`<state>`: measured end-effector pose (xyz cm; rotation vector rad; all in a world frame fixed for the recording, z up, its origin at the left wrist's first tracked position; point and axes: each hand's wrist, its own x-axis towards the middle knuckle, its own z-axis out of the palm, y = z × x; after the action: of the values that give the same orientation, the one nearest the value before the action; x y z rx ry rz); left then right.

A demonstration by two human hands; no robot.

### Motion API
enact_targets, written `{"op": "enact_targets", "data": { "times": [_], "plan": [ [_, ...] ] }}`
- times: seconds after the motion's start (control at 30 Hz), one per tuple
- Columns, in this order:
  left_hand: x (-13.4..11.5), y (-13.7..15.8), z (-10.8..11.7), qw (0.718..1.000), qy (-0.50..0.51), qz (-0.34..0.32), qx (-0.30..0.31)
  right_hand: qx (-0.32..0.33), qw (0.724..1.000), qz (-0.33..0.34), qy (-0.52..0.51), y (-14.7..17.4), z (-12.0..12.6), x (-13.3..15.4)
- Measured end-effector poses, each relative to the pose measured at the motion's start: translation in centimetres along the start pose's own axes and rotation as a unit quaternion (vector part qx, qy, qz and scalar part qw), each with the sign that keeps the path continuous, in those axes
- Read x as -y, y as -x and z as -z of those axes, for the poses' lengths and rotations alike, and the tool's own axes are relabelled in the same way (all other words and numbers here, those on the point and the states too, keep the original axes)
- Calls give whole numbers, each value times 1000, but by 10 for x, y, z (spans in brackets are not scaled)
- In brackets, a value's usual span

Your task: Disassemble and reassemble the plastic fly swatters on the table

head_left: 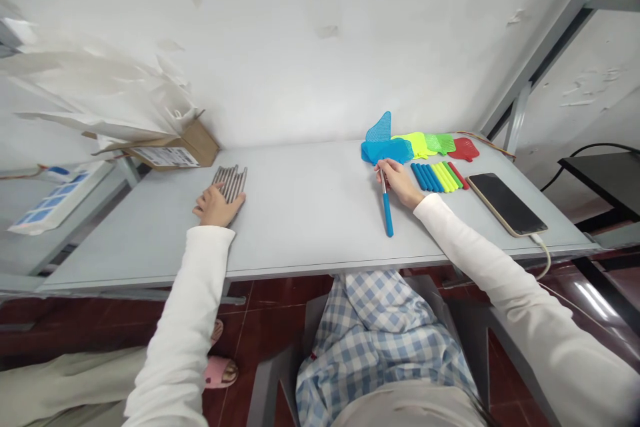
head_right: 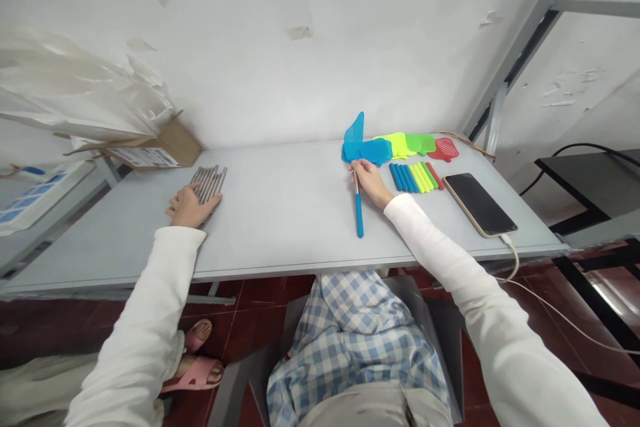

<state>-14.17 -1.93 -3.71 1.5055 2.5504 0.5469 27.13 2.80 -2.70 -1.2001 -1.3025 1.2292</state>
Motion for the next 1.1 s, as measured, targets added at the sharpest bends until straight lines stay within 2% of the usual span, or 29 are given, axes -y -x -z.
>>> {"op": "enact_targets", "data": {
  "times": [0.17, 0.27, 0.33, 0.4, 0.47, 0.53, 0.6, 0.67, 0.73, 0.87, 1.0, 1.1],
  "plan": [
    [8, -11, 5, 999, -25, -14, 20, 0, 1000, -2, -5, 0, 0, 0],
    [-6, -5, 12, 999, -38, -27, 7, 8, 1000, -14, -27, 1, 1, -1],
    [-28, 11, 15, 998, -24, -63, -15, 17, 998, -23, -52, 1, 0, -2],
    [-60, 33, 14, 992, 7, -124, 9, 27, 996, -31, -85, 1, 0, -2],
    [-97, 58, 7, 975, 66, -203, 67, 39, 990, -36, -127, 1, -1, -3],
    [-133, 79, -6, 942, 132, -268, 154, 56, 984, -29, -169, 1, -1, -2],
    [-165, 93, -21, 911, 175, -305, 214, 72, 978, -11, -194, 1, -1, -1],
    [-193, 100, -36, 892, 199, -332, 235, 82, 977, 4, -196, 2, 0, 0],
    [-215, 102, -47, 886, 191, -362, 219, 89, 979, 16, -180, 1, 0, 0],
    [-241, 96, -60, 905, 117, -377, 160, 84, 984, 16, -154, -1, 1, -3],
    [-242, 84, -70, 913, 12, -400, 75, 73, 980, -6, -184, -4, 1, -4],
    [-236, 79, -75, 912, -7, -409, 45, 79, 976, -20, -203, -4, -1, -5]
  ]
}}
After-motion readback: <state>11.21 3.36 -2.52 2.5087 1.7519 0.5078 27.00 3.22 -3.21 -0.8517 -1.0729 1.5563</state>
